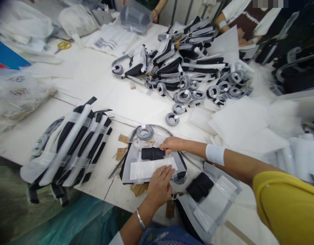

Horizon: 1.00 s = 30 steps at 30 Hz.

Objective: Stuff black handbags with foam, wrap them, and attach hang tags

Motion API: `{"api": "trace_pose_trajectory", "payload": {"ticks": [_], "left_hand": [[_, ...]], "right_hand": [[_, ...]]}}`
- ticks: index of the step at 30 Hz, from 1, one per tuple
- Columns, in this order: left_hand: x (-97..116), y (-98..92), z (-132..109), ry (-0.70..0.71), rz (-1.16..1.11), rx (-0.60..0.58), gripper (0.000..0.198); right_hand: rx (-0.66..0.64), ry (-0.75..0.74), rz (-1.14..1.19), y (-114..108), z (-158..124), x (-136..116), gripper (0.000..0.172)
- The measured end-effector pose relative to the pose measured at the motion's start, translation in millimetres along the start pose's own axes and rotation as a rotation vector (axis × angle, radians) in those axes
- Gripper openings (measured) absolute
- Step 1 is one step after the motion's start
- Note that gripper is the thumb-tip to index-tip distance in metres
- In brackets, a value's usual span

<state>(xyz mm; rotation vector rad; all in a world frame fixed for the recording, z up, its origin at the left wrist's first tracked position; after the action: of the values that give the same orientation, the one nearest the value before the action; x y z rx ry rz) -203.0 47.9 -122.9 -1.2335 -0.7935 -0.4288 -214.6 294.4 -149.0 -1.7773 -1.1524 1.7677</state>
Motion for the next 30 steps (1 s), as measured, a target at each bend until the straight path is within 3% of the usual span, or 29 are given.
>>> {"api": "trace_pose_trajectory", "payload": {"ticks": [6,12,23,30], "left_hand": [[-1.2,0.6,0.0,-0.001,-0.002,-0.007,0.071],[-1.3,-0.6,0.7,-0.003,0.002,-0.014,0.071],[-1.9,1.7,-0.3,-0.011,0.018,-0.004,0.07],[-0.5,0.5,-0.1,-0.017,0.021,-0.018,0.07]], "right_hand": [[0.024,-0.092,-0.032,4.0,0.0,-8.3,0.034],[0.088,-0.042,-0.047,5.2,0.7,4.3,0.034],[0.173,0.001,-0.101,9.1,-4.4,4.0,0.043],[0.121,0.123,-0.053,14.2,3.8,24.7,0.036]]}}
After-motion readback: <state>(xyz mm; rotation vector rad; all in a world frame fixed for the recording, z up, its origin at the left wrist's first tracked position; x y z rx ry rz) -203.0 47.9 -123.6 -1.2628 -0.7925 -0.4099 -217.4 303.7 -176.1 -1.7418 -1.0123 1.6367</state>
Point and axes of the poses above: each hand's wrist, its own z-axis towards the middle knuckle, its own y-axis out of the palm, x = y × z, the point moved 2 cm from there along z, towards the middle knuckle, and after that the axes turned 13 degrees about x, right-handed, at the moved point
